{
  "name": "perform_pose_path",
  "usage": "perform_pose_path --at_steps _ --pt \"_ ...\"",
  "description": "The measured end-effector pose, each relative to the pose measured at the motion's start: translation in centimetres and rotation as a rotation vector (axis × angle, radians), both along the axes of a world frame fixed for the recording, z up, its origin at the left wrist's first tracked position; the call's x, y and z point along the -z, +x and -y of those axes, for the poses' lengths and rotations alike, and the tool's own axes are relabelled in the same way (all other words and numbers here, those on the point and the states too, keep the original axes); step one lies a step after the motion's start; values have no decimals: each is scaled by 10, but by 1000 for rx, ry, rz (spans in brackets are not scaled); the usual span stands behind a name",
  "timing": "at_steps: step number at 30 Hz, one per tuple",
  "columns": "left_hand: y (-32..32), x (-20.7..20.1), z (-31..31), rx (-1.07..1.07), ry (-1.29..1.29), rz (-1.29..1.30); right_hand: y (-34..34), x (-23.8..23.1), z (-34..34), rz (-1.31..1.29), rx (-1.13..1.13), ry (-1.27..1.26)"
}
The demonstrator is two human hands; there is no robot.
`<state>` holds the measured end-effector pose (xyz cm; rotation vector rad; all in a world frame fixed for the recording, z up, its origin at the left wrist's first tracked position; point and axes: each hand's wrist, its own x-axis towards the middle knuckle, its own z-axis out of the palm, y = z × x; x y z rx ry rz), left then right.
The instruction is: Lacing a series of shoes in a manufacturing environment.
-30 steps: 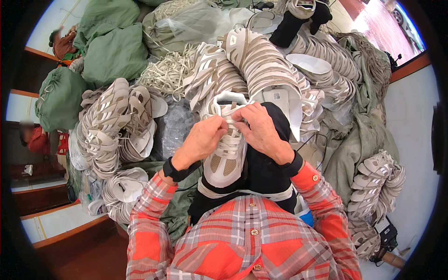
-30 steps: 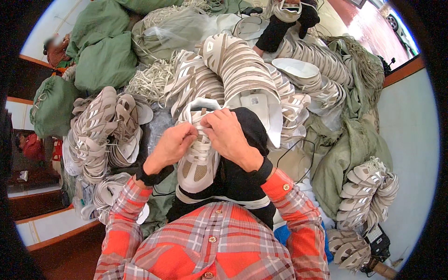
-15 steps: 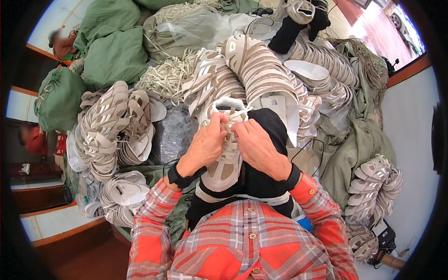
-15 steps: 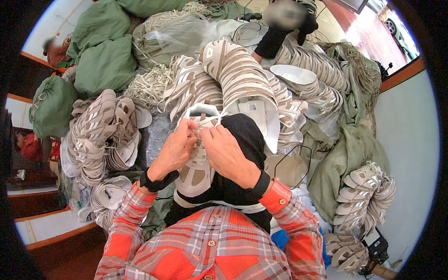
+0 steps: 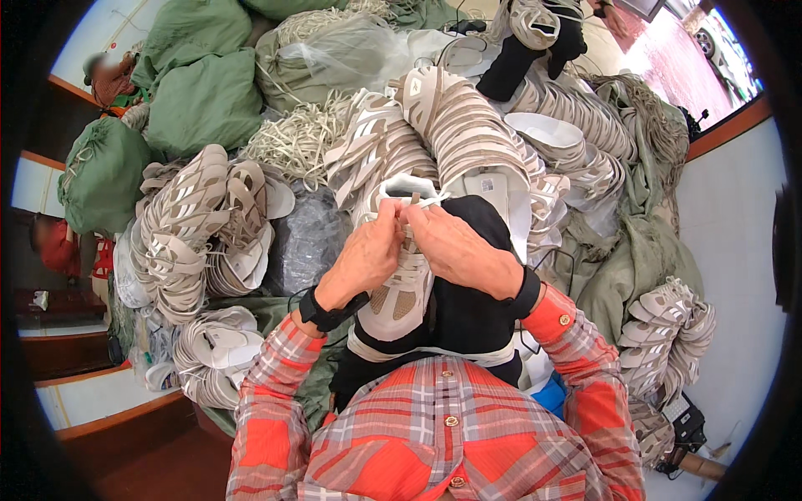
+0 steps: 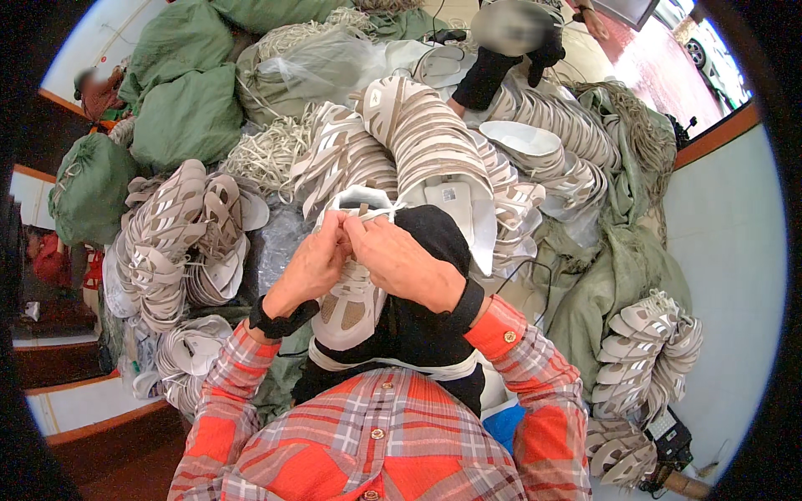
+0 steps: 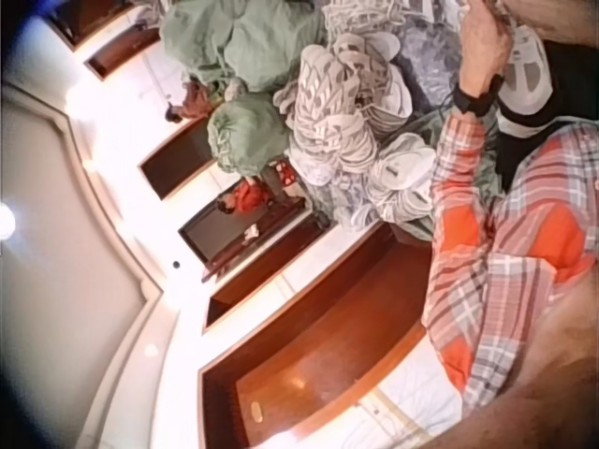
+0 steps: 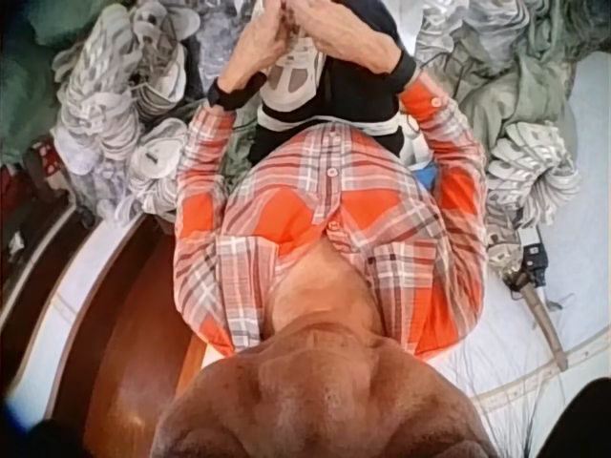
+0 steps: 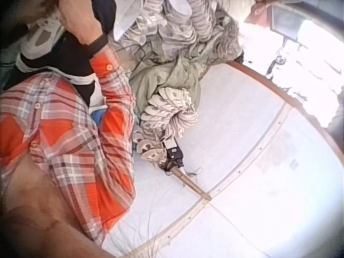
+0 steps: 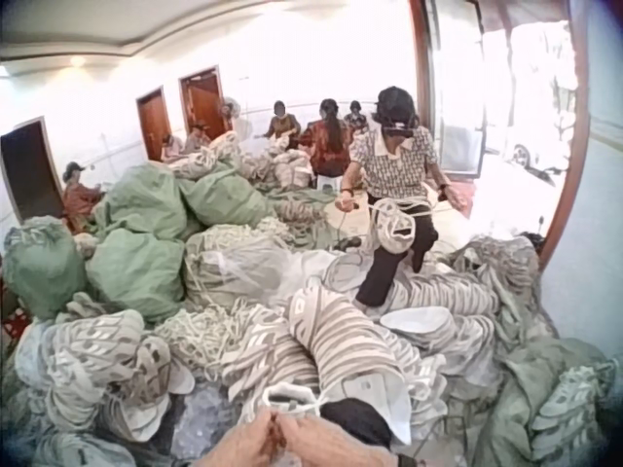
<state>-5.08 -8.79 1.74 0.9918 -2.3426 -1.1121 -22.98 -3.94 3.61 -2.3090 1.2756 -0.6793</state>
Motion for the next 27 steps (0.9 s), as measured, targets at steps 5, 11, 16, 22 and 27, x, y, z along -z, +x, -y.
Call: perform_pose_path --at_steps 5,11,16,22,27 --pt "-1 0 1 2 11 -20 -3 4 4 17 -30 36" --pt "-1 -5 -1 -4 -22 -2 2 2 0 -60 -49 -62" --pt "-2 -3 -1 -11 -45 37 5 2 2 -153 -59 -151" --pt "-4 -3 -2 -2 7 -20 7 -7 -5 -216 -40 -187" --pt "5 -36 -3 -67 71 125 -52 -38 -49 55 196 -45"
